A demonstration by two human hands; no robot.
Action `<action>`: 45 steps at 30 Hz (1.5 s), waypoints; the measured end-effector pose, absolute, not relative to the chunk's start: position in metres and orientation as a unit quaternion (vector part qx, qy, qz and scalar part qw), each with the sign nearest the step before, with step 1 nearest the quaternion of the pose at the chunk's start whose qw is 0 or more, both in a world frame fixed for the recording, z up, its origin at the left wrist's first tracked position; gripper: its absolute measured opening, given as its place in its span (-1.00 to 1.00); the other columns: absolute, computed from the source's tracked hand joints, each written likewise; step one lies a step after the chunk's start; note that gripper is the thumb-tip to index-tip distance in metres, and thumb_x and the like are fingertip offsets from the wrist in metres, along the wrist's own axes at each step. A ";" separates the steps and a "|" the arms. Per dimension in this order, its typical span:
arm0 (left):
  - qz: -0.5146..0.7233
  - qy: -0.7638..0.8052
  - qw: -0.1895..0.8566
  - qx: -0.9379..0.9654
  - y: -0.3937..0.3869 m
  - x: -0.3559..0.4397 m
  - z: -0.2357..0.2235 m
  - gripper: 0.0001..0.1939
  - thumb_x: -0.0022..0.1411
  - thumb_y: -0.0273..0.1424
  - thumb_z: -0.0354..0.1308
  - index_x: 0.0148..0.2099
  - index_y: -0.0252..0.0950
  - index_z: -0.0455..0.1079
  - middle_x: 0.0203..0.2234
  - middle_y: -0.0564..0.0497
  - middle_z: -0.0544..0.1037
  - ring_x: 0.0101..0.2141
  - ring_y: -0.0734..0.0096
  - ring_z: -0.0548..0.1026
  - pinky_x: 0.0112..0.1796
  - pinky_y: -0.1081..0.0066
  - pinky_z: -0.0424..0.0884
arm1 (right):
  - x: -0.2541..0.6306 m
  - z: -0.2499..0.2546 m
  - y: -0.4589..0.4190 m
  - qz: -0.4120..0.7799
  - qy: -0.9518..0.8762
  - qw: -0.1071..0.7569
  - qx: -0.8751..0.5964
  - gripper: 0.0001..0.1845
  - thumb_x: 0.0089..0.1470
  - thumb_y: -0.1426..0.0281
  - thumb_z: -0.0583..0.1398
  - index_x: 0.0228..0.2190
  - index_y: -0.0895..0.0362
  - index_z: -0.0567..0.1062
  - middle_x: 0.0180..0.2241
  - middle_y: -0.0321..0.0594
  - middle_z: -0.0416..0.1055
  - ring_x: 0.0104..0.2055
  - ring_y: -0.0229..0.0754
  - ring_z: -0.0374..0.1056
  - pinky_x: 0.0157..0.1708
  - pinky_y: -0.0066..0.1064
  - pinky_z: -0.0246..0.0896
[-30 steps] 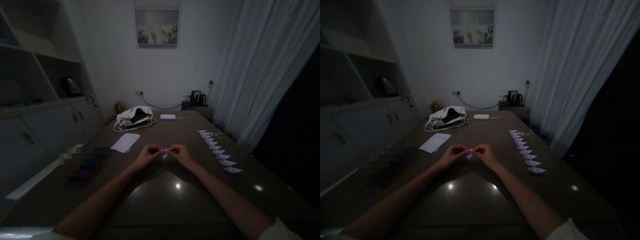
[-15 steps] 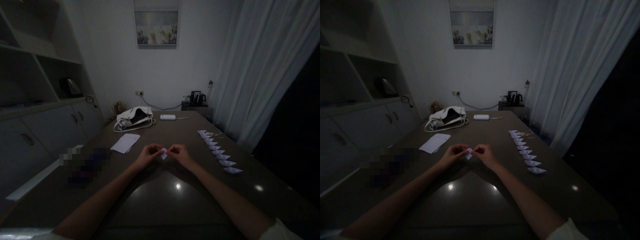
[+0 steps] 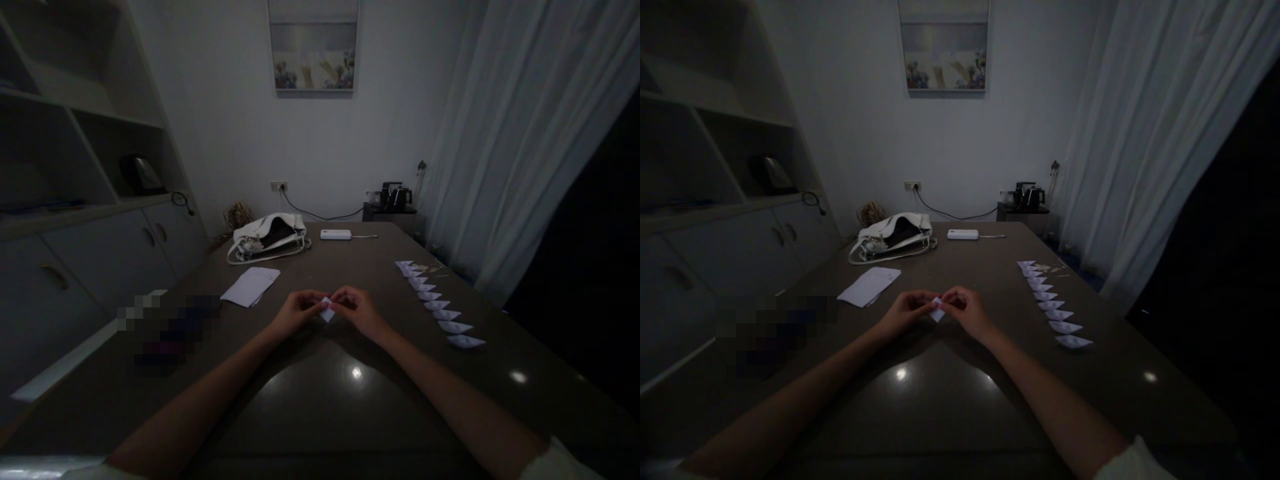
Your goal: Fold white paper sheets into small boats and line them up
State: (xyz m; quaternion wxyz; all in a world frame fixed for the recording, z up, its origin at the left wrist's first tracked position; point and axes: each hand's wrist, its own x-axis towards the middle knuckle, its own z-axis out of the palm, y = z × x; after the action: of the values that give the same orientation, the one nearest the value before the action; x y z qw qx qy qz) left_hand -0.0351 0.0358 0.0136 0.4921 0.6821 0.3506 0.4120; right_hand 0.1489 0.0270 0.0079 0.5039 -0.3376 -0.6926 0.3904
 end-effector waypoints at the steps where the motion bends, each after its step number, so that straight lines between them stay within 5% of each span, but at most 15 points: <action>1: 0.415 0.351 0.494 0.679 0.035 -0.035 0.014 -0.55 0.03 -0.19 0.28 -0.12 -0.43 0.47 -0.39 -0.10 0.59 -0.42 0.38 0.52 -0.39 0.47 0.40 | 0.148 0.007 0.027 0.394 -0.689 0.505 -0.339 -0.77 -0.08 0.26 0.29 -0.41 0.16 0.46 -0.42 -0.21 0.47 -0.37 -0.22 0.39 -0.33 -0.39 0.26; 18: 0.461 0.345 0.495 0.650 0.039 -0.034 0.012 -0.56 -0.04 -0.20 0.33 -0.18 -0.41 0.42 -0.38 -0.09 0.58 -0.36 0.33 0.55 -0.31 0.42 0.43 | 0.152 -0.001 0.035 0.392 -0.667 0.514 -0.371 -0.72 -0.05 0.20 0.24 -0.50 0.18 0.50 -0.54 -0.25 0.44 -0.50 -0.28 0.29 -0.47 -0.46 0.18; 23: 0.453 0.356 0.498 0.648 0.036 -0.034 0.015 -0.57 -0.04 -0.21 0.33 -0.19 -0.41 0.44 -0.39 -0.09 0.58 -0.39 0.35 0.54 -0.34 0.45 0.42 | 0.152 0.000 0.034 0.398 -0.660 0.517 -0.372 -0.73 -0.07 0.22 0.25 -0.37 0.17 0.54 -0.45 -0.20 0.49 -0.47 -0.26 0.34 -0.44 -0.43 0.22; 45: 0.437 0.376 0.466 0.671 0.035 -0.034 0.013 -0.61 0.00 -0.18 0.30 -0.26 -0.41 0.41 -0.49 -0.04 0.56 -0.48 0.40 0.51 -0.49 0.52 0.35 | 0.152 0.000 0.034 0.411 -0.652 0.511 -0.380 -0.76 -0.06 0.24 0.24 -0.49 0.18 0.53 -0.57 -0.27 0.41 -0.52 -0.27 0.29 -0.48 -0.45 0.17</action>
State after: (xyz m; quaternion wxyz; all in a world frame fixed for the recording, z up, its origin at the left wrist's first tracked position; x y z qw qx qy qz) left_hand -0.0335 0.0351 0.0127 0.4656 0.6714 0.3763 0.4368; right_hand 0.1517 0.0344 0.0002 0.5114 -0.3799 -0.6523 0.4106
